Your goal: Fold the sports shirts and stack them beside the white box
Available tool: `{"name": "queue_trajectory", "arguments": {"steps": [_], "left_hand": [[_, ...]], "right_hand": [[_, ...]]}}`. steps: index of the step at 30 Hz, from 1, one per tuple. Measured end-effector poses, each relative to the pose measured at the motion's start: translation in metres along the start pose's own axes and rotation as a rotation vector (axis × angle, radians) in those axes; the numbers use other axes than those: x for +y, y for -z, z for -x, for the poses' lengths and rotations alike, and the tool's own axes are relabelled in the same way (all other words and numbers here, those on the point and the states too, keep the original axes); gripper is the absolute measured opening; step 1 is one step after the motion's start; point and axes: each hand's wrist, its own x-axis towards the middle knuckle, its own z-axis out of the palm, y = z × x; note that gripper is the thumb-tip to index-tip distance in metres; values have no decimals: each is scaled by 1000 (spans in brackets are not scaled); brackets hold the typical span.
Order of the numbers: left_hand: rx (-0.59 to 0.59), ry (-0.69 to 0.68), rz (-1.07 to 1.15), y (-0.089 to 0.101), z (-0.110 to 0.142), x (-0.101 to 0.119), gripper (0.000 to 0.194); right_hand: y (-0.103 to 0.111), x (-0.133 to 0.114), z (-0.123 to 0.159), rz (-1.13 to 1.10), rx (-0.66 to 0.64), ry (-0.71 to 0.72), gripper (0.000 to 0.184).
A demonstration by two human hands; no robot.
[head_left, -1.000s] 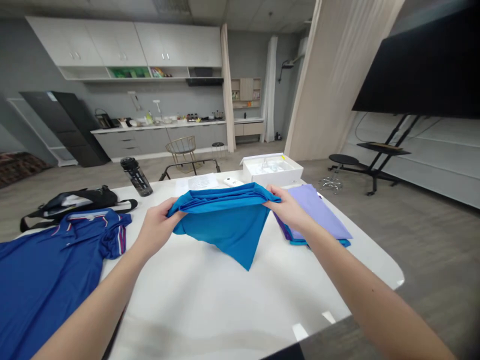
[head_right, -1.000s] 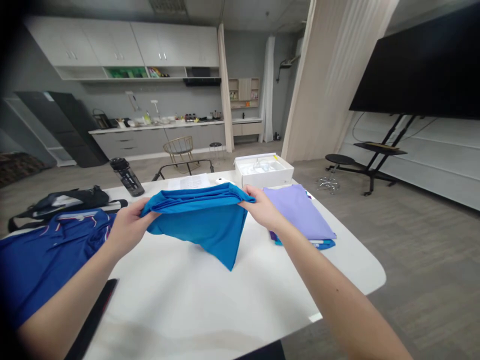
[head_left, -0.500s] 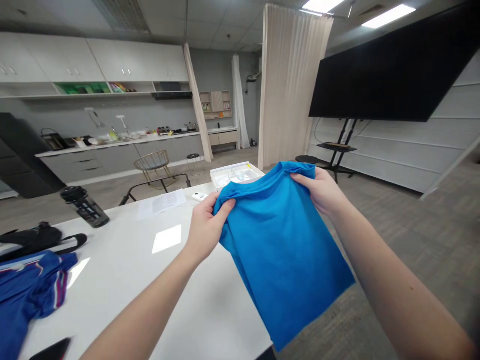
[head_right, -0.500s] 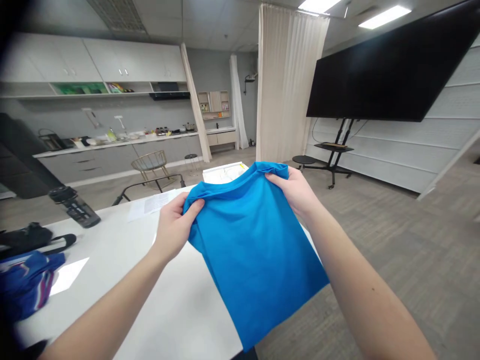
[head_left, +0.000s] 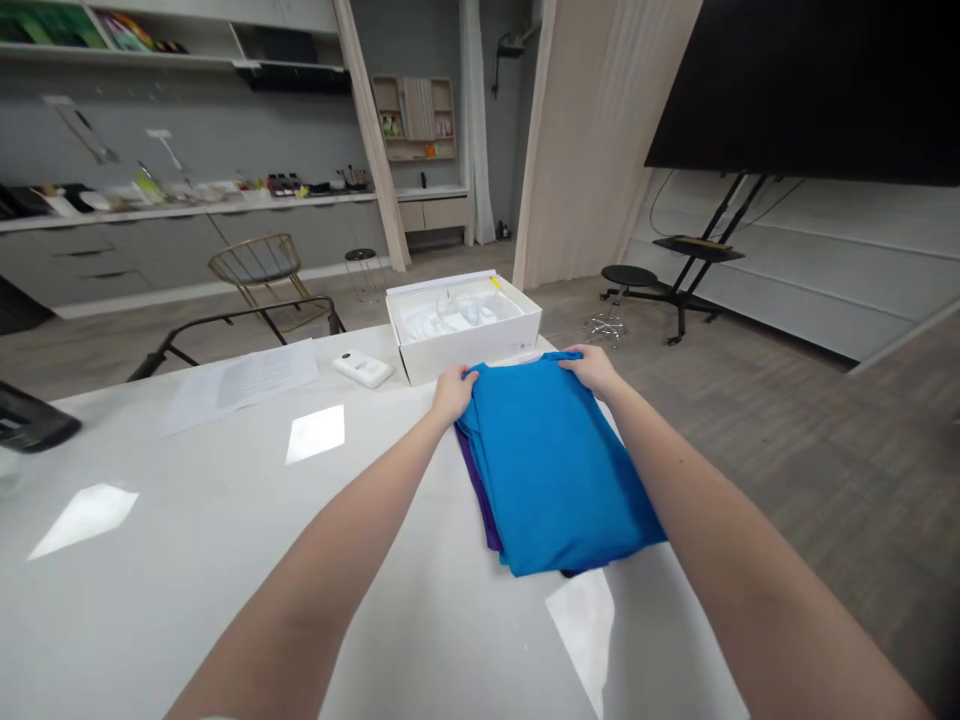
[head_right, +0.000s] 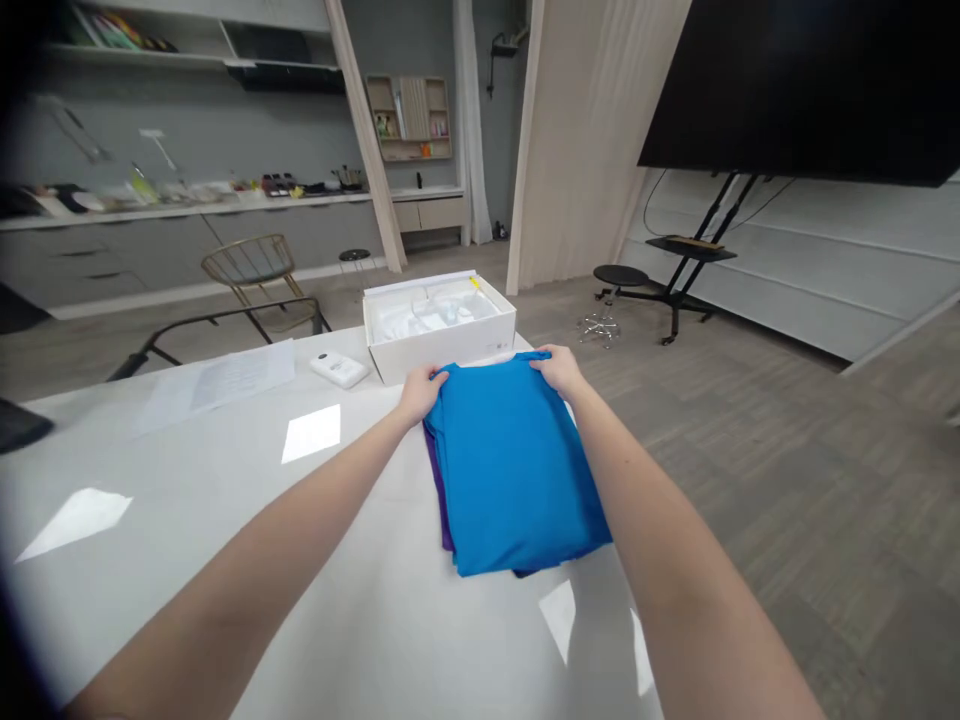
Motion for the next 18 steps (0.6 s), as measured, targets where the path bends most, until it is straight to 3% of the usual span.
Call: {"name": "queue_trajectory", "arguments": {"steps": [3,6,10,12,14,16,18], "left_hand": [[38,-9,-66,-5,-5,-3,24],[11,-9,-185,-5,0,-2,24],[59,-133,-252,13,20,0,31],[34,-213,-246,38,33,1,30],[-46,-267,-237,73,50,3,27],[-158,-276,-262,117,73,5,27],[-313,-219,-340,169,104,4,30]], "right_hand": [[0,5,-2,33,1,36,32],[0,2,5,229,-6,57,35],[-5,-17,30,561,124,167,52],[-13,-38,50,656,200,288,52],[-28,-65,76,658,152,411,40],[-51,-96,107,583,-51,479,28],[-79,-129,145,511,-340,500,25]]}}
